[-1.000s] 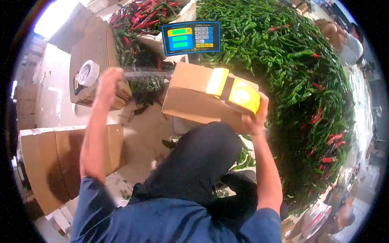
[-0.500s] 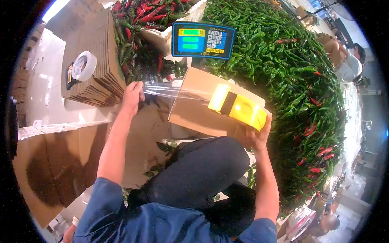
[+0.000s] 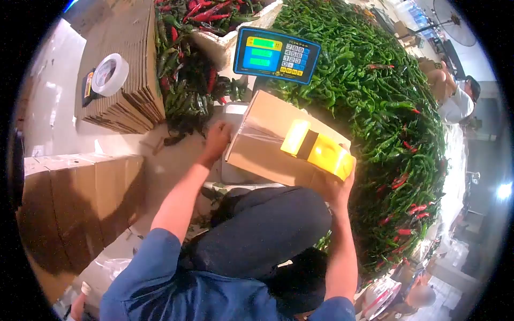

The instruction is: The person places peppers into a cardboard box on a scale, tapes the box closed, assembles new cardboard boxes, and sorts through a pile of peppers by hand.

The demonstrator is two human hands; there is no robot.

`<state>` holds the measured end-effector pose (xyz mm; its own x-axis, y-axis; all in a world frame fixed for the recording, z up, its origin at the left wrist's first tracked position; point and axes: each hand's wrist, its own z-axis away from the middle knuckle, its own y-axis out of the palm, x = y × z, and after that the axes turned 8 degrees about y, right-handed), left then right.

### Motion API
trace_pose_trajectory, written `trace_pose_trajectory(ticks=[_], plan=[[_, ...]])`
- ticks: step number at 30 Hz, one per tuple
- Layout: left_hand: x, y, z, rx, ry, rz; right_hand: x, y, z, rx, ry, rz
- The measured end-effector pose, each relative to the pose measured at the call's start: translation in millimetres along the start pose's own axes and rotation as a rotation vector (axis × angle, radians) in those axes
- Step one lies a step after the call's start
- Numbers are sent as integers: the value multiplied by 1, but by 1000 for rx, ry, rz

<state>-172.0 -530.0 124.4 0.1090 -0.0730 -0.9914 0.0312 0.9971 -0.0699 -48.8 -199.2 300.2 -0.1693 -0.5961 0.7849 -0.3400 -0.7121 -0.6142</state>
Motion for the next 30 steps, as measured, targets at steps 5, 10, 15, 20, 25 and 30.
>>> trace_pose_trajectory(ticks=[5, 10, 15, 20, 25, 30], plan=[[1, -3, -5, 146, -82, -325, -14, 3, 5, -60, 47, -97], [-8, -16, -15, 216, -51, -91, 1, 3, 4, -57, -40, -67], [-130, 15, -5, 462, 445, 181, 2, 0, 5, -30, 31, -51], [-27, 19, -21, 586, -297, 706, 8, 6, 6, -50, -22, -76], [-106, 0, 13, 326, 66, 676, 12, 3, 6, -38, -77, -46], [-158, -24, -9, 664, 677, -319, 9, 2, 5, -38, -41, -8]])
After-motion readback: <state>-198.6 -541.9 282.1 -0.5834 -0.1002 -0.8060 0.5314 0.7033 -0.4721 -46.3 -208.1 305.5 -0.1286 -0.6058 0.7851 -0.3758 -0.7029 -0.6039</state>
